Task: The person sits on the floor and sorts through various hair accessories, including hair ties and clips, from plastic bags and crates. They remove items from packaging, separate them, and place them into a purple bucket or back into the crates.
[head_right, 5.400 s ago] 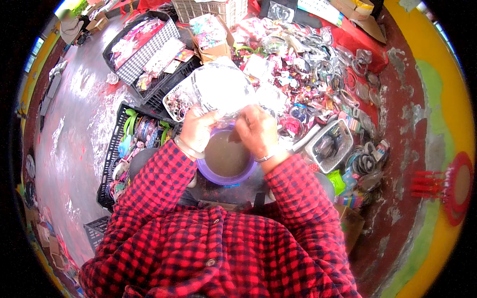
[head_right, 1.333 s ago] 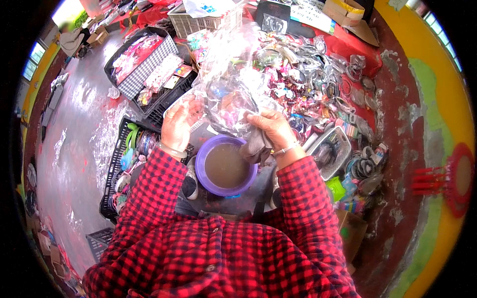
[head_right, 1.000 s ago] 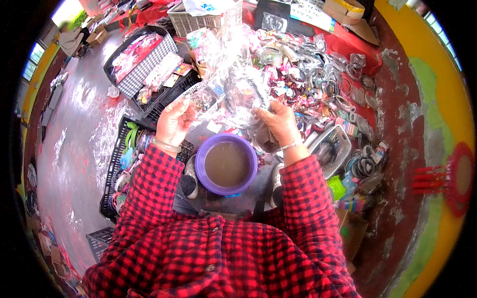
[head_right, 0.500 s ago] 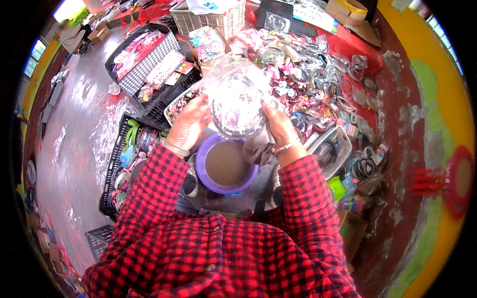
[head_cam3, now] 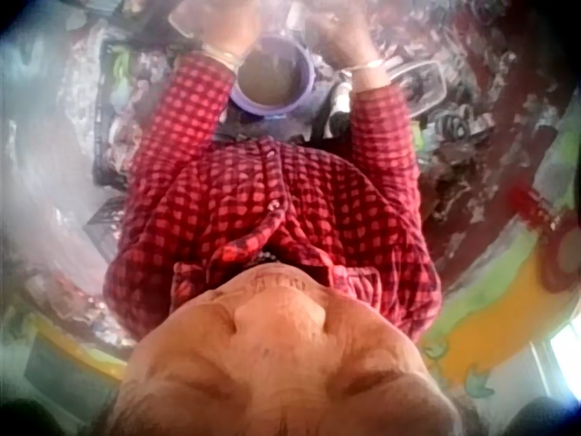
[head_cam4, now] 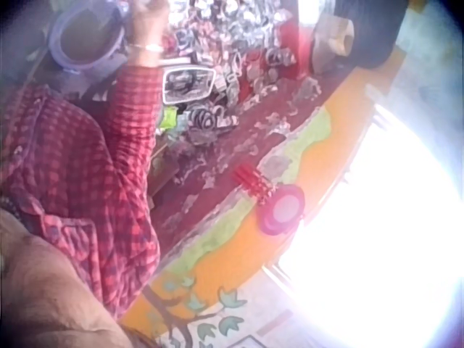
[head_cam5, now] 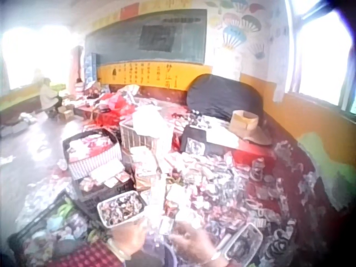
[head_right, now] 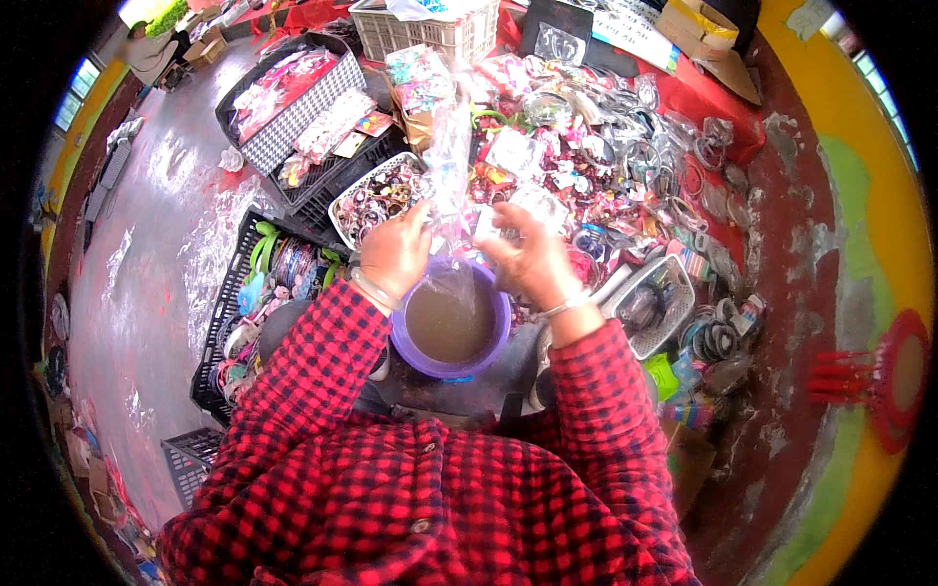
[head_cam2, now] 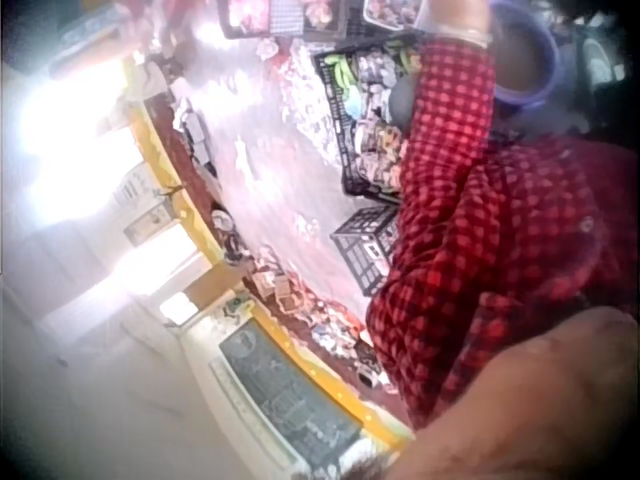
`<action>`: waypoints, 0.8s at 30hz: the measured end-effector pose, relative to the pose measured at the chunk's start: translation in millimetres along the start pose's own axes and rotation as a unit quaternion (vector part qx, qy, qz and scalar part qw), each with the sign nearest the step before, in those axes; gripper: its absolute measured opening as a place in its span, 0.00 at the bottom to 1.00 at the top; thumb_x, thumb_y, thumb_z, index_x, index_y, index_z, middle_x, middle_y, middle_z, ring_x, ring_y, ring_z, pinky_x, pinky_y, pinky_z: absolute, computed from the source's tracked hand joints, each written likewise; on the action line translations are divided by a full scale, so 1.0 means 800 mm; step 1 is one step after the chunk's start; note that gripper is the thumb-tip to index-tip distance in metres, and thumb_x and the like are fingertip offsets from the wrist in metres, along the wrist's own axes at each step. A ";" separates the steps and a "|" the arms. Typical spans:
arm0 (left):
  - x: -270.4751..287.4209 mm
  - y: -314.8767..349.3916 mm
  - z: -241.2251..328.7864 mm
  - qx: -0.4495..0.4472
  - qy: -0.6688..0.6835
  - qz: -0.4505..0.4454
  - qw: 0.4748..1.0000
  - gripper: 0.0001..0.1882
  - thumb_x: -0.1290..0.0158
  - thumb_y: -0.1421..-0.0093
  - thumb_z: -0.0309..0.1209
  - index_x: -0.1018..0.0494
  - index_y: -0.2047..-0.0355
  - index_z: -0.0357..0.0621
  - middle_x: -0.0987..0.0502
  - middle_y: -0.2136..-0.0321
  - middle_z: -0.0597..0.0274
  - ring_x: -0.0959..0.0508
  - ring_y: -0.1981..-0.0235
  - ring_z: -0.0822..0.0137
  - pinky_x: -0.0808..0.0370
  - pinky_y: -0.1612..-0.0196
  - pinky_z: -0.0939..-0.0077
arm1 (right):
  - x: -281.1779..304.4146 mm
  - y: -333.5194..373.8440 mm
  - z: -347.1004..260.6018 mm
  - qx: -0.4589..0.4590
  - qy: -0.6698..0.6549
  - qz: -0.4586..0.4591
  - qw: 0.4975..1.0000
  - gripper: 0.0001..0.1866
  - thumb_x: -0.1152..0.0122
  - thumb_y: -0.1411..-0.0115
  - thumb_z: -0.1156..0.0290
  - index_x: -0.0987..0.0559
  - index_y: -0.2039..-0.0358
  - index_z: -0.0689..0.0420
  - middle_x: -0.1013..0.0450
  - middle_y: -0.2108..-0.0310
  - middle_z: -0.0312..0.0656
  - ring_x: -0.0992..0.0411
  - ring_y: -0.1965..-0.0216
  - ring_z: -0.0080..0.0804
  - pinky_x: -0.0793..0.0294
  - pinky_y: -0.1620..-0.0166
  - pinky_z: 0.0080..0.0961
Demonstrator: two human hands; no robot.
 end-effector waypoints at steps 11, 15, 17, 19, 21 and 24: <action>-0.006 0.006 0.013 -0.044 0.052 0.000 0.998 0.17 0.56 0.46 0.29 0.33 0.55 0.44 0.26 0.80 0.54 0.25 0.77 0.56 0.29 0.74 0.62 | 0.026 -0.005 0.019 -0.021 0.301 0.131 0.944 0.11 0.53 0.46 0.64 0.26 0.78 0.56 0.29 0.79 0.55 0.29 0.73 0.53 0.30 0.68 0.45; -0.007 -0.005 -0.061 0.117 0.351 0.032 0.928 0.12 0.52 0.45 0.22 0.30 0.59 0.36 0.24 0.72 0.61 0.24 0.76 0.73 0.28 0.73 0.82 | 0.087 -0.005 0.028 -0.026 0.304 0.218 0.927 0.10 0.51 0.47 0.63 0.25 0.73 0.55 0.28 0.75 0.51 0.30 0.71 0.54 0.30 0.68 0.43; -0.010 -0.011 -0.074 0.119 0.510 -0.019 0.851 0.11 0.50 0.45 0.22 0.30 0.60 0.35 0.26 0.74 0.65 0.27 0.77 0.78 0.30 0.73 0.86 | 0.118 -0.010 0.063 -0.086 0.260 0.225 0.935 0.10 0.49 0.47 0.64 0.24 0.72 0.55 0.28 0.77 0.50 0.28 0.73 0.48 0.30 0.68 0.39; -0.011 -0.007 -0.083 0.179 0.619 -0.050 0.763 0.10 0.50 0.45 0.24 0.30 0.61 0.35 0.26 0.77 0.64 0.27 0.78 0.76 0.30 0.73 0.84 | 0.144 -0.006 0.073 -0.116 0.178 0.241 0.947 0.10 0.46 0.48 0.65 0.23 0.70 0.57 0.28 0.80 0.48 0.28 0.77 0.39 0.30 0.70 0.32; 0.002 -0.006 -0.085 0.224 0.662 -0.074 0.711 0.11 0.50 0.44 0.27 0.30 0.62 0.36 0.26 0.78 0.61 0.26 0.79 0.73 0.28 0.73 0.81 | 0.164 0.001 0.065 -0.070 0.134 0.267 0.952 0.12 0.43 0.48 0.66 0.23 0.69 0.62 0.28 0.81 0.43 0.34 0.81 0.26 0.34 0.73 0.24; 0.005 0.001 -0.100 0.282 0.710 -0.042 0.643 0.08 0.51 0.43 0.28 0.30 0.65 0.37 0.26 0.78 0.61 0.26 0.78 0.71 0.28 0.74 0.79 | 0.170 -0.002 0.098 -0.094 -0.021 0.258 0.961 0.12 0.42 0.47 0.66 0.23 0.70 0.63 0.28 0.80 0.37 0.35 0.79 0.20 0.35 0.74 0.20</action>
Point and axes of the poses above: each hand's wrist, its own y-axis away from the middle knuckle, its own x-axis out of the back of the hand, z = x × y, the point moved 9 cm from there along -y, towards the middle knuckle
